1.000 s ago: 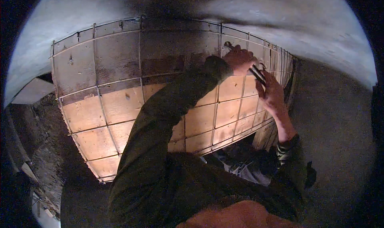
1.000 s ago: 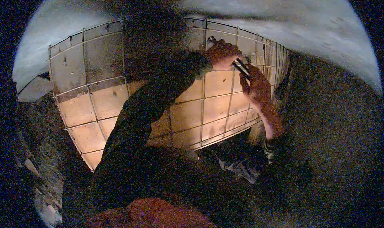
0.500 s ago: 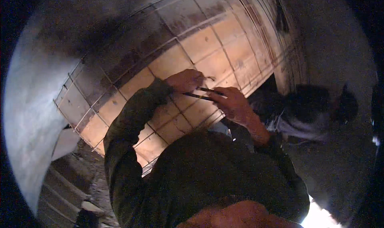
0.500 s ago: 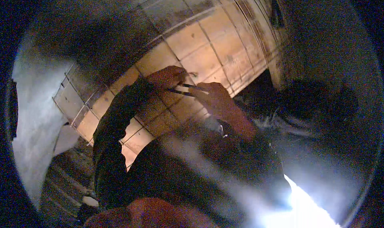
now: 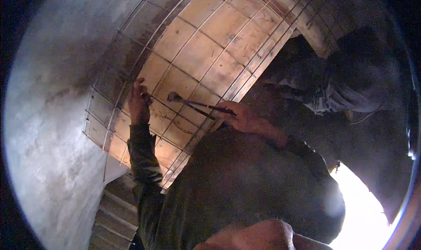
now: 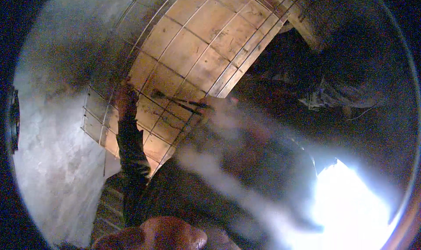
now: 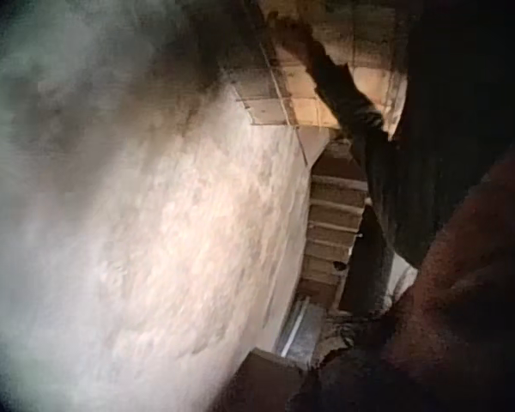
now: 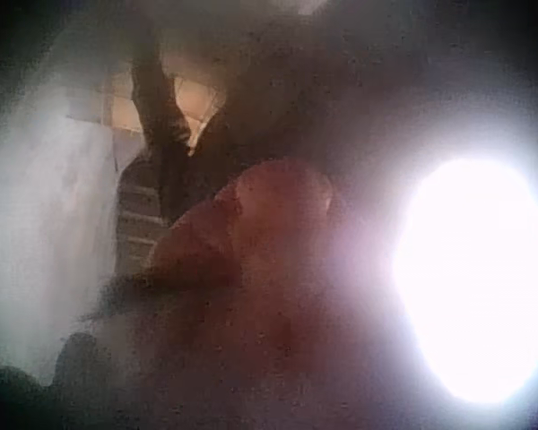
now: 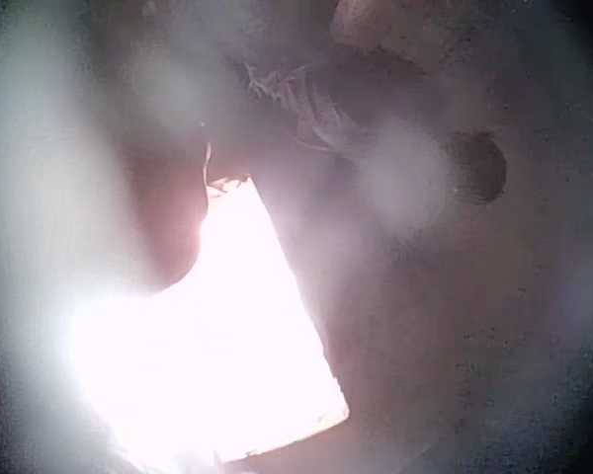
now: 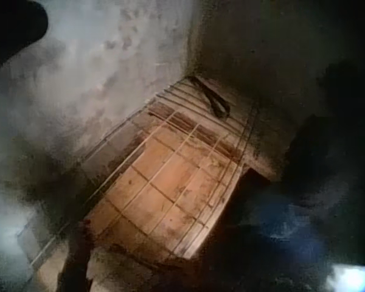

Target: The person prepares rebar mesh by using pliers to twist and secure tie wires around the intersections of metal rods. The person handles the pliers to tighten the wire and then pulls the wire ends together by hand.

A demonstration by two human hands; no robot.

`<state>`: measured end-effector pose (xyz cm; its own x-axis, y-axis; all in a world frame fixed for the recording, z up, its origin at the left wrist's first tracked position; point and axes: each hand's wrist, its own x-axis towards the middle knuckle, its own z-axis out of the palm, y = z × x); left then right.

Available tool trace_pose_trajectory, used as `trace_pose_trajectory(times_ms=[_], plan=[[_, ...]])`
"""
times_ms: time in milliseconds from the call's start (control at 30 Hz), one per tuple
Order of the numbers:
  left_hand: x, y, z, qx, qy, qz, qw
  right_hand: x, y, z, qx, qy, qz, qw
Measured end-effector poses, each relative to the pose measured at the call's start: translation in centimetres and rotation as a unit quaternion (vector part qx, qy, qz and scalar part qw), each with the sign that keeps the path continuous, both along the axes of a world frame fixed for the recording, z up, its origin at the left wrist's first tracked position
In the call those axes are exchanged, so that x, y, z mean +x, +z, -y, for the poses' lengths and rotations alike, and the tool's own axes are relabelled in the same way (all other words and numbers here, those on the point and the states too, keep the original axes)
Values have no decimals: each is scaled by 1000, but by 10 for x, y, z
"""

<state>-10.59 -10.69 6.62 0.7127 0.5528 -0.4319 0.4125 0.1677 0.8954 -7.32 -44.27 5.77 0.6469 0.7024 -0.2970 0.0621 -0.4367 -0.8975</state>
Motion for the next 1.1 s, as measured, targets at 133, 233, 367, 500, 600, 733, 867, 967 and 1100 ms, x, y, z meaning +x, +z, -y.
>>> trace_pose_trajectory(times_ms=[133,233,367,500,600,733,867,967,1100], plan=[[-7,49,22,32,-10,34,999,15,14,-10,14,35,-40,998],[-3,71,43,51,-77,38,995,12,13,-13,50,35,31,998],[-19,103,60,189,-66,-1,980,11,32,-5,92,111,90,985],[-51,138,59,273,69,75,957,10,72,6,158,95,106,977],[-76,143,62,255,131,106,952,15,64,-5,151,66,-6,986],[-80,132,81,225,87,84,967,19,6,-41,218,-36,-85,971],[-78,114,102,188,78,84,975,25,-52,-67,127,-63,-33,989],[-64,103,124,150,70,100,981,31,-48,-65,0,-80,101,992],[-36,81,142,60,3,148,987,36,-7,-35,54,-108,294,948]])
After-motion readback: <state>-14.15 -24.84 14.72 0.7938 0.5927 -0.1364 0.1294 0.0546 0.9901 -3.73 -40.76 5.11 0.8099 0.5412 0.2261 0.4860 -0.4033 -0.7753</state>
